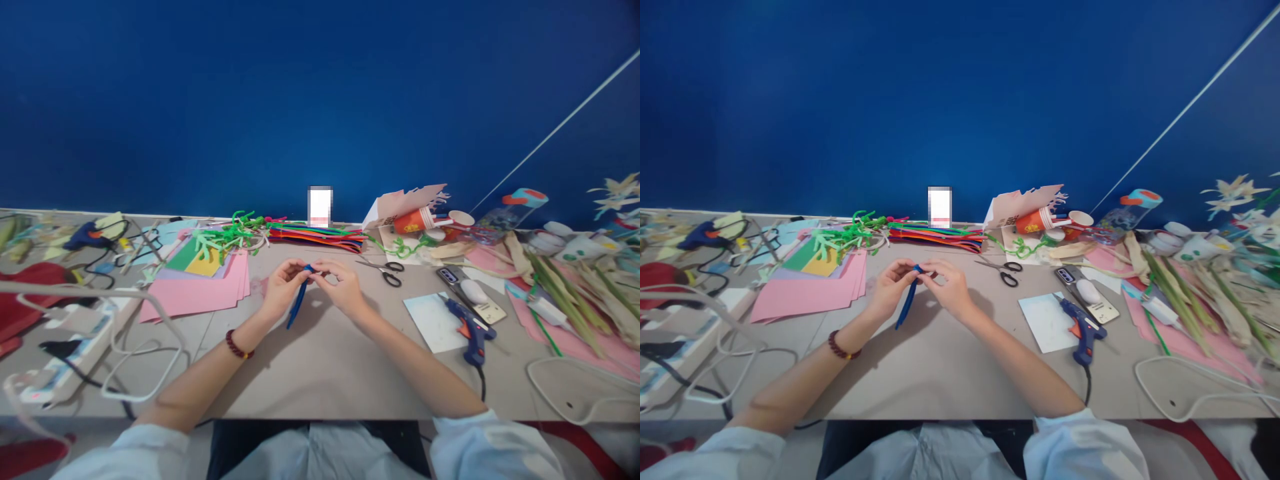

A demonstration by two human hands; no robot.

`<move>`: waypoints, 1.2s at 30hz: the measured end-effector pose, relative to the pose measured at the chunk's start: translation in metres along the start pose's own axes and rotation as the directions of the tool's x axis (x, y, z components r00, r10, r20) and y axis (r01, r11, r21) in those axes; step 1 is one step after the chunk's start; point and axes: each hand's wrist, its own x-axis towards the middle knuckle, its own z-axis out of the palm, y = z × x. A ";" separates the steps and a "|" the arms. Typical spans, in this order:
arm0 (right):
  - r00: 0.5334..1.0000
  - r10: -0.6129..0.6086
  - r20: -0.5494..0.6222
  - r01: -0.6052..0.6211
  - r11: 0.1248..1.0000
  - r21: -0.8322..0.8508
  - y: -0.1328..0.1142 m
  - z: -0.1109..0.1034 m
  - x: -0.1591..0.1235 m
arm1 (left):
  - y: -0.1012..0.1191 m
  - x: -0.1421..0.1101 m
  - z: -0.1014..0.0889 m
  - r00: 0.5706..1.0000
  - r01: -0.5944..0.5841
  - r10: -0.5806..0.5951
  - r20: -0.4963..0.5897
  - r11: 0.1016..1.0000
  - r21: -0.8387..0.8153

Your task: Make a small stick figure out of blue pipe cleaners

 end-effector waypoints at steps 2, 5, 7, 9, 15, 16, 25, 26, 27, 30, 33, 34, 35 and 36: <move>1.000 -0.014 0.005 0.014 1.000 -0.008 0.001 0.001 -0.001 | -0.001 0.001 -0.001 0.999 0.041 -0.041 -0.009 0.999 -0.022; 0.998 -0.054 0.020 0.055 0.998 -0.039 0.003 0.003 -0.002 | -0.002 0.002 -0.003 0.991 0.133 -0.134 -0.029 0.990 -0.057; 0.994 -0.103 0.023 0.105 0.992 -0.073 0.004 0.003 -0.003 | -0.002 0.002 -0.003 0.981 0.189 -0.192 -0.030 0.979 -0.077; 0.989 -0.146 0.025 0.148 0.984 -0.095 0.005 0.003 -0.004 | -0.001 0.001 -0.003 0.973 0.227 -0.229 -0.008 0.970 -0.089; 0.994 -0.090 0.064 0.092 0.995 -0.032 0.009 0.002 -0.003 | -0.004 0.000 -0.004 0.969 0.247 -0.244 0.040 0.965 -0.091; 0.995 -0.062 0.080 0.063 0.998 -0.012 0.009 0.001 -0.002 | -0.004 0.000 -0.004 0.970 0.243 -0.240 0.042 0.966 -0.090; 0.996 0.036 0.076 -0.038 0.999 0.019 0.003 -0.003 0.003 | -0.003 0.001 -0.007 0.955 0.270 -0.251 0.159 0.957 -0.110; 0.997 0.039 0.072 -0.041 0.999 0.023 0.004 -0.003 0.003 | -0.002 0.001 -0.007 0.950 0.288 -0.265 0.167 0.949 -0.126; 0.996 0.049 0.069 -0.051 0.998 0.032 0.005 -0.002 0.003 | -0.002 0.001 -0.007 0.945 0.304 -0.280 0.170 0.942 -0.142; 0.991 0.109 0.076 -0.115 0.990 0.077 0.008 -0.001 0.002 | -0.002 0.002 -0.005 0.940 0.328 -0.303 0.156 0.929 -0.173; 0.984 0.154 0.086 -0.164 0.979 0.122 0.011 -0.001 0.003 | -0.001 0.002 -0.003 0.945 0.318 -0.300 0.128 0.935 -0.157; 0.983 0.165 0.083 -0.175 0.975 0.134 0.012 -0.001 0.003 | 0.000 0.001 -0.002 0.944 0.321 -0.304 0.126 0.936 -0.146; 0.981 0.180 0.072 -0.189 0.971 0.145 0.013 -0.002 0.003 | 0.000 0.001 -0.002 0.939 0.334 -0.317 0.135 0.933 -0.130; 0.979 0.197 0.058 -0.203 0.967 0.156 0.014 -0.002 0.004 | 0.001 0.000 -0.002 0.929 0.355 -0.338 0.150 0.928 -0.111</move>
